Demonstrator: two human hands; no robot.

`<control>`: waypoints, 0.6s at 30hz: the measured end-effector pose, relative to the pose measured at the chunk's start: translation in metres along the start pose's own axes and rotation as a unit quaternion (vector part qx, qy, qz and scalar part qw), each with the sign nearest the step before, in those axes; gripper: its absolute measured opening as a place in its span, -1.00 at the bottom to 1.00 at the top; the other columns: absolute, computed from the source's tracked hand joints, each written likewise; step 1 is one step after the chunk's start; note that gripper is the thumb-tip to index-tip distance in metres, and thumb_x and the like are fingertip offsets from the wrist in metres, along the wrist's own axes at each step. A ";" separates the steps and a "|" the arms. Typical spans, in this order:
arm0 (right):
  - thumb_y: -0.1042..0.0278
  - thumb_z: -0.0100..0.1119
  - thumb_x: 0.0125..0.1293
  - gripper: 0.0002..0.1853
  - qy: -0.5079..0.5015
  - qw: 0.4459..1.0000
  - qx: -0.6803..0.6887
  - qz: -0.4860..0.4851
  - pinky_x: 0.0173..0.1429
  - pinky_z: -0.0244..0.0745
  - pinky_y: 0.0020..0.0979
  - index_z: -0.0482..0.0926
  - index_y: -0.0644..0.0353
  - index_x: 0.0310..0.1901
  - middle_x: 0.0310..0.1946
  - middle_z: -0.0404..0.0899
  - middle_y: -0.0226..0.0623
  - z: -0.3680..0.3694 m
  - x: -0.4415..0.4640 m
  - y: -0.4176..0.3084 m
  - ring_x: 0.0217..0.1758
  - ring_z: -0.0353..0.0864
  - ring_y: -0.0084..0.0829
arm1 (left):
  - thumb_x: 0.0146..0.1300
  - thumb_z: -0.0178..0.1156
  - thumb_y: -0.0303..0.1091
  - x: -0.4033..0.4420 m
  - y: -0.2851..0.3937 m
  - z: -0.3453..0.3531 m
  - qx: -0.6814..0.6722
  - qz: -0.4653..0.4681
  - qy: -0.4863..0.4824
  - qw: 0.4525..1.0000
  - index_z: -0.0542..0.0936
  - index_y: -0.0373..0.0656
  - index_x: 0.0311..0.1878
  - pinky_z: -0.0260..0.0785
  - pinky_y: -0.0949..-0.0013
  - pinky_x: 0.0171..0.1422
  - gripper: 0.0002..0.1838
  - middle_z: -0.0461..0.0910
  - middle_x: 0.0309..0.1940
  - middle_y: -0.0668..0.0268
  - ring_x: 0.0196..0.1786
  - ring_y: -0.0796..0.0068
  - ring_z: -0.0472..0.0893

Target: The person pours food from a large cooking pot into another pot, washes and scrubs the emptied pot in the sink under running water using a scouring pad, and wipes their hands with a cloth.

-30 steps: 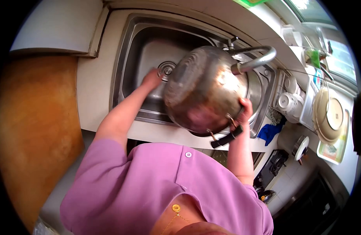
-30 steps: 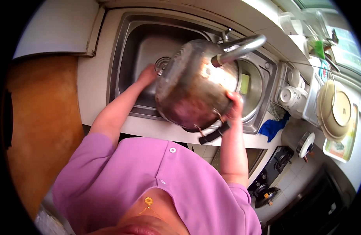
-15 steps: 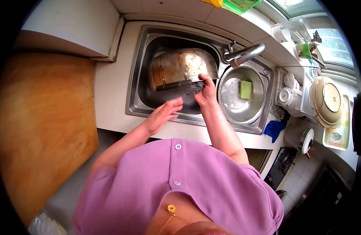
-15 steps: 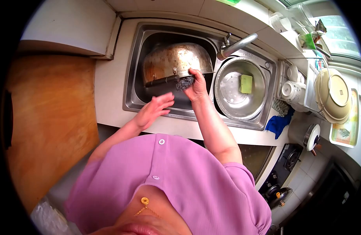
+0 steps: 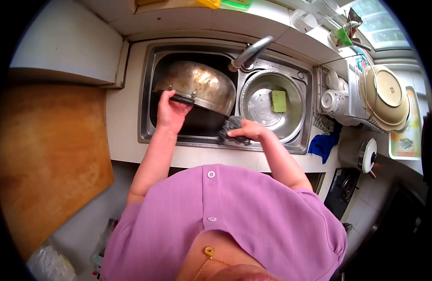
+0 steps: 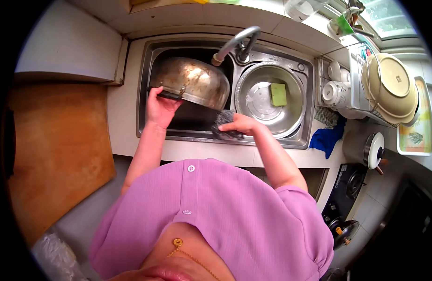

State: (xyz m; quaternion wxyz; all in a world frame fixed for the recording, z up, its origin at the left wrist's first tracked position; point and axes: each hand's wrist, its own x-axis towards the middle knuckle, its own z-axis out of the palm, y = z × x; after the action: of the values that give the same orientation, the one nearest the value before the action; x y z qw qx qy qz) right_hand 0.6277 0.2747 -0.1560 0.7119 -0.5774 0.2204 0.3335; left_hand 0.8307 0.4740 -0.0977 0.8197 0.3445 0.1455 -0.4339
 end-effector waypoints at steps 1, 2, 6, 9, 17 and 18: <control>0.18 0.28 0.15 -0.68 0.066 0.998 -0.013 0.016 -0.40 0.47 -0.51 0.60 0.27 -0.18 -0.36 0.63 -0.26 -0.010 -0.012 0.000 -0.35 0.60 -0.52 | 0.14 0.04 -0.18 -0.002 0.007 0.007 0.034 -0.001 0.000 0.999 0.51 -0.12 -0.13 0.40 0.25 0.00 -0.71 0.61 -0.21 0.28 -0.16 0.37 0.59; 0.19 0.30 0.12 -0.71 0.130 0.991 -0.026 0.032 -0.42 0.43 -0.55 0.62 0.27 -0.27 -0.40 0.63 -0.28 -0.020 -0.027 -0.003 -0.39 0.59 -0.55 | 0.14 0.04 -0.18 -0.006 0.013 0.015 0.068 0.000 0.001 0.998 0.51 -0.13 -0.13 0.41 0.25 -0.03 -0.70 0.61 -0.21 0.27 -0.18 0.38 0.60; 0.28 0.24 0.13 -0.70 0.274 0.940 0.130 -0.157 -0.37 0.49 -0.46 0.57 0.29 -0.14 -0.36 0.63 -0.25 -0.107 -0.035 -0.027 -0.41 0.59 -0.49 | 0.12 0.02 -0.26 0.005 0.011 0.018 0.137 -0.020 -0.007 0.990 0.51 -0.14 -0.17 0.44 0.32 -0.12 -0.75 0.58 -0.29 0.33 -0.29 0.43 0.58; 0.29 0.24 0.14 -0.68 0.366 0.887 0.204 -0.195 -0.35 0.51 -0.43 0.54 0.29 -0.12 -0.37 0.61 -0.24 -0.168 0.000 -0.057 -0.41 0.59 -0.46 | 0.12 -0.01 -0.32 0.016 -0.003 0.017 0.178 -0.001 0.012 0.984 0.49 -0.19 -0.13 0.40 0.31 -0.03 -0.73 0.55 -0.26 0.32 -0.20 0.42 0.55; -0.02 0.44 -0.10 -0.40 0.383 0.903 0.033 -0.191 -0.12 0.47 -0.40 0.57 0.29 -0.11 -0.28 0.61 -0.25 -0.194 0.061 -0.143 -0.22 0.58 -0.44 | 0.19 0.19 -0.18 0.030 -0.015 0.036 0.369 0.118 0.054 0.920 0.42 -0.27 -0.01 0.35 0.40 -0.03 -0.58 0.52 -0.19 0.26 -0.15 0.51 0.48; -0.08 0.45 -0.13 -0.34 0.360 0.917 -0.017 -0.169 -0.06 0.46 -0.38 0.58 0.29 -0.09 -0.25 0.61 -0.23 -0.202 0.066 -0.143 -0.17 0.58 -0.41 | 0.19 0.20 -0.16 0.032 -0.015 0.037 0.405 0.101 0.052 0.907 0.43 -0.27 -0.01 0.35 0.40 -0.04 -0.58 0.52 -0.19 0.27 -0.16 0.52 0.48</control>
State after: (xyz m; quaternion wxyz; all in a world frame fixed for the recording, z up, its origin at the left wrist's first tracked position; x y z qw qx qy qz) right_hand 0.7913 0.0781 -0.1535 0.6202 -0.6992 0.3552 -0.0187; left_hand 0.8353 0.4232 -0.0950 0.6407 0.6815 -0.0363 -0.3518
